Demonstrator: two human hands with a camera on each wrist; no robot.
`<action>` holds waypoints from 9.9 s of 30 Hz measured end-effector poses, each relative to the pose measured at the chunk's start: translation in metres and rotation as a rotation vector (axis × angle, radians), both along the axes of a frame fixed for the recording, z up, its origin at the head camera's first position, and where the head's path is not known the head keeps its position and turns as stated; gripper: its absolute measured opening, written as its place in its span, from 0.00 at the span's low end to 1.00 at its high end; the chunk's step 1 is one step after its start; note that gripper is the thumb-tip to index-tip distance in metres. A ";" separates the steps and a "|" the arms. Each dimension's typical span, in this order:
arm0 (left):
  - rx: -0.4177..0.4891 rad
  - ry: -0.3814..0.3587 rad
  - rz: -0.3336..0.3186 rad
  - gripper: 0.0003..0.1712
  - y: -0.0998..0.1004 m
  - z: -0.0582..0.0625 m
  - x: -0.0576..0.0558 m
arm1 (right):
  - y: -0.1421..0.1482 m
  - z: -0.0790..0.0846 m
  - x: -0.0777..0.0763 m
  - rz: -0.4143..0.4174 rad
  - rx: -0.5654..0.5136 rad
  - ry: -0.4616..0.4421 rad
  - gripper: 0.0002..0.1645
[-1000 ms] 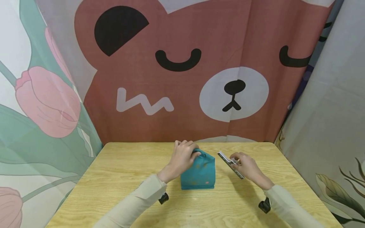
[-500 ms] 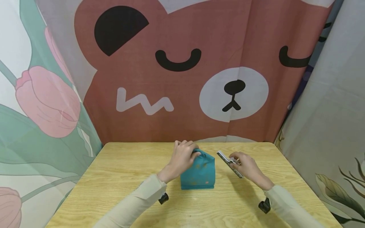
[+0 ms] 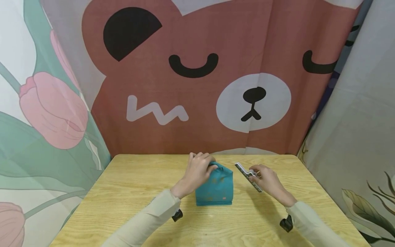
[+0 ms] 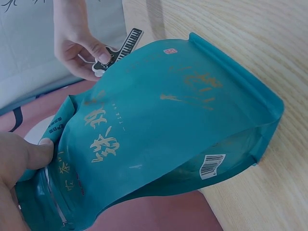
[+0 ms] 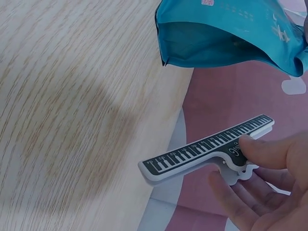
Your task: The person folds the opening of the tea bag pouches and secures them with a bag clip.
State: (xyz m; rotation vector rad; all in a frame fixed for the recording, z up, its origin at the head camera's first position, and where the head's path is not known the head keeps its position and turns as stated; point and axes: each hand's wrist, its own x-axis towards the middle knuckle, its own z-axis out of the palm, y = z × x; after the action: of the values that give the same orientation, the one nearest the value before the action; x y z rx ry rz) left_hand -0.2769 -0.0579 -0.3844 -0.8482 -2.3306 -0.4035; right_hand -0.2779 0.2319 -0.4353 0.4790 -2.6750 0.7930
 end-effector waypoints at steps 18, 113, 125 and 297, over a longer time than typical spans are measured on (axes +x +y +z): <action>0.025 0.004 -0.011 0.09 0.001 0.000 -0.001 | -0.002 0.003 0.001 0.053 -0.025 0.104 0.17; 0.026 -0.002 -0.011 0.08 0.001 -0.002 -0.003 | -0.046 0.031 0.001 0.054 -0.185 0.427 0.11; 0.018 0.009 -0.003 0.09 0.002 -0.002 -0.002 | -0.053 0.033 0.002 0.070 -0.220 0.460 0.11; 0.417 -0.166 -0.094 0.27 -0.011 -0.018 -0.004 | -0.094 0.049 0.001 0.177 -0.200 0.477 0.08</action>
State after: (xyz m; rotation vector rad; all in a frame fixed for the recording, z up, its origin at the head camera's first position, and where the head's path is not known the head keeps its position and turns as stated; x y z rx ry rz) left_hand -0.2804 -0.0689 -0.4021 -0.7408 -2.2380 -0.9928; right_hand -0.2766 0.1383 -0.3860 0.7533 -2.1141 0.8571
